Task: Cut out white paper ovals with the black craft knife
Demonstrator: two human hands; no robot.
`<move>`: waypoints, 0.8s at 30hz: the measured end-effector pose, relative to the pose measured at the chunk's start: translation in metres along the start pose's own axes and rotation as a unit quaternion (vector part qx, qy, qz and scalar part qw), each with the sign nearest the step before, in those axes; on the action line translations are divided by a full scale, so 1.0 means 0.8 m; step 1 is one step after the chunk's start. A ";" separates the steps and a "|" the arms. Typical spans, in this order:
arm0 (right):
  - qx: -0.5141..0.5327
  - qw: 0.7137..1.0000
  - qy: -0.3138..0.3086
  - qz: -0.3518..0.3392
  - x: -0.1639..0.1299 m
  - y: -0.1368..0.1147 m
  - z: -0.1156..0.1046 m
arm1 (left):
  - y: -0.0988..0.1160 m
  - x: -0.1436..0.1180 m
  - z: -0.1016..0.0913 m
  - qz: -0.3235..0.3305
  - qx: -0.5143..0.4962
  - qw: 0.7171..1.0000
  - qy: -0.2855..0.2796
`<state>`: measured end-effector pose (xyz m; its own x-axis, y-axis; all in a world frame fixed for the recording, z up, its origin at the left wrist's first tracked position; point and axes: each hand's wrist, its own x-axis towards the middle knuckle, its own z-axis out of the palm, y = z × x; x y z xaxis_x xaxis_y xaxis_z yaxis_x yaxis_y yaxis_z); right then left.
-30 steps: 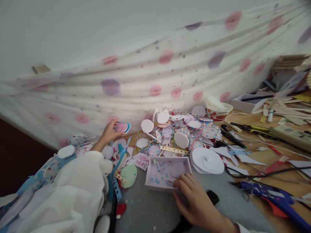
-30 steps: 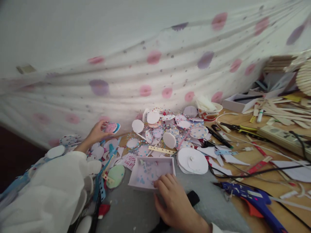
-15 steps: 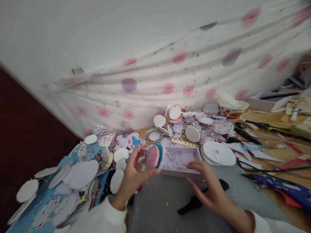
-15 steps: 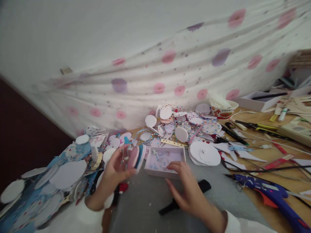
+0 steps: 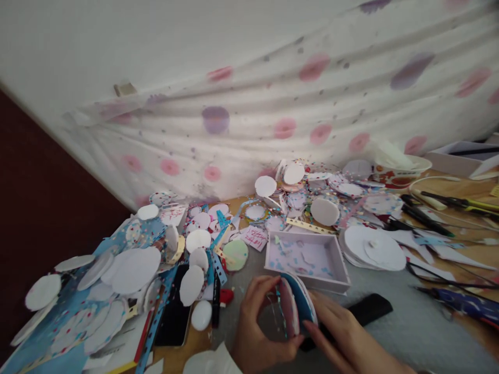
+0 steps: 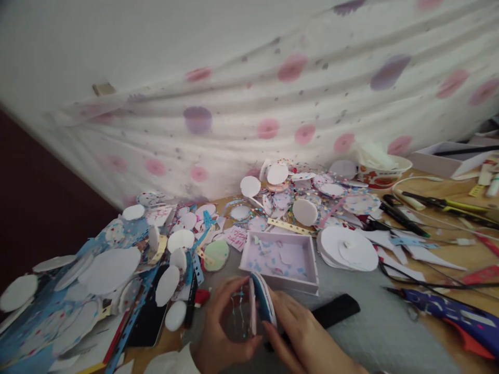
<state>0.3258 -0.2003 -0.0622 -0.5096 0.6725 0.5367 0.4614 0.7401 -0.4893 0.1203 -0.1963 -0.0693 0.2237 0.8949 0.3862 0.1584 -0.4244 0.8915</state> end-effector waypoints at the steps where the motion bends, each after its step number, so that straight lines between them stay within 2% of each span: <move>1: -0.009 1.000 0.007 -0.004 0.000 0.000 0.001 | 0.000 0.000 0.000 0.000 0.006 1.000 -0.003; 8: 0.006 1.000 0.021 0.010 -0.005 0.004 0.011 | -0.003 -0.005 0.006 -0.001 0.042 0.999 -0.003; 10: 0.022 0.999 0.023 0.027 -0.004 0.003 0.006 | -0.010 -0.011 0.003 -0.026 0.055 0.997 0.056; 13: 0.055 0.996 0.027 0.059 -0.003 0.000 -0.001 | -0.023 -0.023 -0.007 -0.069 0.081 0.978 0.178; 15: 0.080 0.993 0.030 0.080 -0.004 -0.002 -0.002 | -0.024 -0.025 -0.015 -0.096 0.079 0.970 0.209; 19: 0.130 0.981 0.048 0.138 -0.003 -0.001 0.002 | -0.009 -0.008 -0.029 -0.180 -0.034 0.960 0.213; 22: 0.163 0.970 0.051 0.174 -0.002 0.000 0.004 | 0.001 0.010 -0.039 -0.212 -0.151 0.930 0.258; 24: 0.184 0.964 0.037 0.187 -0.004 -0.002 0.005 | 0.001 0.016 -0.045 -0.217 -0.189 0.912 0.292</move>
<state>0.3236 -0.2038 -0.0655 -0.2984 0.9004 0.3166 0.3070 0.4046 -0.8614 0.0886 -0.1804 -0.0555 -0.3495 0.9349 -0.0619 -0.2586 -0.0327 0.9654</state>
